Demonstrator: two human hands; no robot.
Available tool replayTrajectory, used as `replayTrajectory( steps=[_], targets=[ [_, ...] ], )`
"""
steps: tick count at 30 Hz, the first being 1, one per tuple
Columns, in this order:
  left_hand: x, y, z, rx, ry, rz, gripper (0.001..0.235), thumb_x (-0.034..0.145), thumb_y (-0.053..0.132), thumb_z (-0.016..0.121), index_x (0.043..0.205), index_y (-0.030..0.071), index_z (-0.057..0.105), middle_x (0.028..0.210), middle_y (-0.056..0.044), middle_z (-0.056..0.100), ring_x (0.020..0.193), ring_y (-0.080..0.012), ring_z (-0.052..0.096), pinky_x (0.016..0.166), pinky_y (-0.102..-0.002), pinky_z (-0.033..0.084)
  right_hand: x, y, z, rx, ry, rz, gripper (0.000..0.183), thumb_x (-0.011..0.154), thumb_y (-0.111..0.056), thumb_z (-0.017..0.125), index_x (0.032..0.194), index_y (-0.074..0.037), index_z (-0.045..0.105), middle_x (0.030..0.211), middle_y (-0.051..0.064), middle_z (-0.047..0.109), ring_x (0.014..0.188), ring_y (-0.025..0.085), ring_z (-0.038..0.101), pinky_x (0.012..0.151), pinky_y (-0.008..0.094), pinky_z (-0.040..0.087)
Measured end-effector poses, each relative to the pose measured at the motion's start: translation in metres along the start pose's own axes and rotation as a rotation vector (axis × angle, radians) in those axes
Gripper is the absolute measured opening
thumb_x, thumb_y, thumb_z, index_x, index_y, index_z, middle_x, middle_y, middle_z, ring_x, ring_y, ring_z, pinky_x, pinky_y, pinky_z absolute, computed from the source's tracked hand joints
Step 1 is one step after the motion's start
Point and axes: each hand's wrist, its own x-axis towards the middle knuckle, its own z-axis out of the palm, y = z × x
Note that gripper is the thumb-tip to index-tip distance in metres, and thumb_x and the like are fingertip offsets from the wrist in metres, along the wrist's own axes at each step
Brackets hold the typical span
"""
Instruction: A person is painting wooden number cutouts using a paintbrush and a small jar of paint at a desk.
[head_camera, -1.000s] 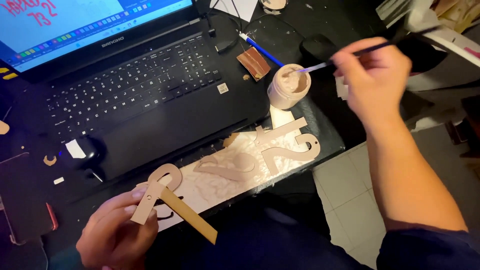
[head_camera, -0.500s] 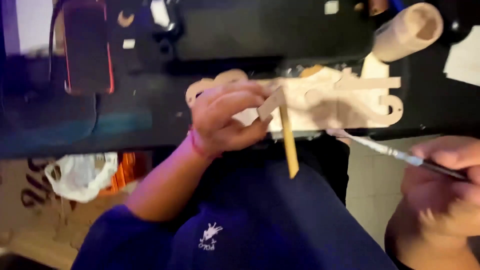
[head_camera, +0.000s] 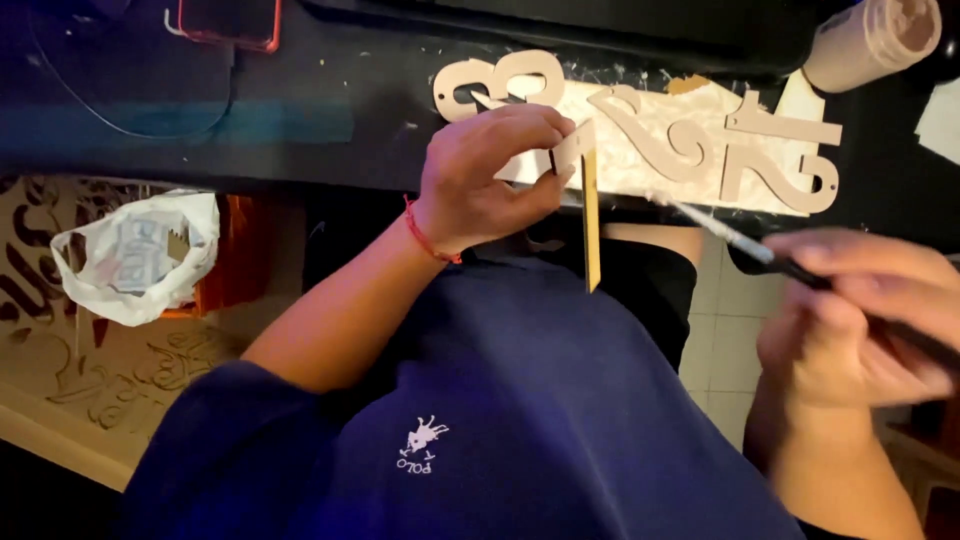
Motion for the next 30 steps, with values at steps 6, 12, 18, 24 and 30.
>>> replayTrajectory(
  steps=[6,12,18,24,30],
  targets=[
    [-0.021,-0.006,-0.007,0.346,-0.109,0.027,0.025,0.085,0.005,0.073,0.107,0.012,0.062,0.100,-0.003,0.074,0.078,-0.0195,0.075,0.058,-0.032,0.057,-0.017,0.028,0.021,0.073,-0.030,0.239,0.016,0.100,-0.007,0.067,0.098,0.000,0.053,0.090,0.023,0.062,0.082,0.032,0.068,0.077,0.042,0.064],
    [-0.023,-0.008,-0.029,0.620,-0.142,0.072,0.020,0.082,0.014,0.074,0.100,0.011,0.066,0.096,-0.001,0.074,0.084,-0.0188,0.072,0.074,-0.033,0.053,-0.029,0.042,0.045,0.166,0.025,0.462,0.031,0.103,-0.031,0.068,0.103,-0.005,0.051,0.096,0.024,0.059,0.081,0.030,0.063,0.067,0.040,0.063],
    [-0.024,0.000,-0.035,0.740,-0.104,-0.069,0.017,0.078,0.016,0.074,0.088,0.013,0.060,0.092,0.000,0.070,0.084,-0.0210,0.064,0.074,-0.035,0.035,-0.035,0.047,0.067,0.288,0.020,0.614,0.031,0.099,-0.028,0.071,0.105,-0.004,0.051,0.097,0.024,0.056,0.091,0.030,0.062,0.074,0.038,0.063],
    [-0.025,-0.003,-0.035,0.737,-0.129,-0.137,0.024,0.076,0.019,0.076,0.090,0.015,0.058,0.099,0.001,0.067,0.090,-0.0229,0.061,0.079,-0.038,0.035,-0.036,0.048,0.078,0.188,0.007,0.587,0.026,0.103,-0.023,0.067,0.102,-0.002,0.050,0.095,0.025,0.057,0.089,0.029,0.061,0.073,0.040,0.065],
    [-0.024,-0.002,-0.035,0.754,-0.096,-0.086,0.022,0.075,0.016,0.075,0.087,0.014,0.056,0.095,0.001,0.067,0.087,-0.0212,0.060,0.079,-0.035,0.033,-0.038,0.048,0.081,0.150,-0.011,0.561,0.030,0.103,-0.025,0.066,0.102,0.000,0.050,0.095,0.025,0.058,0.086,0.031,0.063,0.074,0.041,0.066]
  ],
)
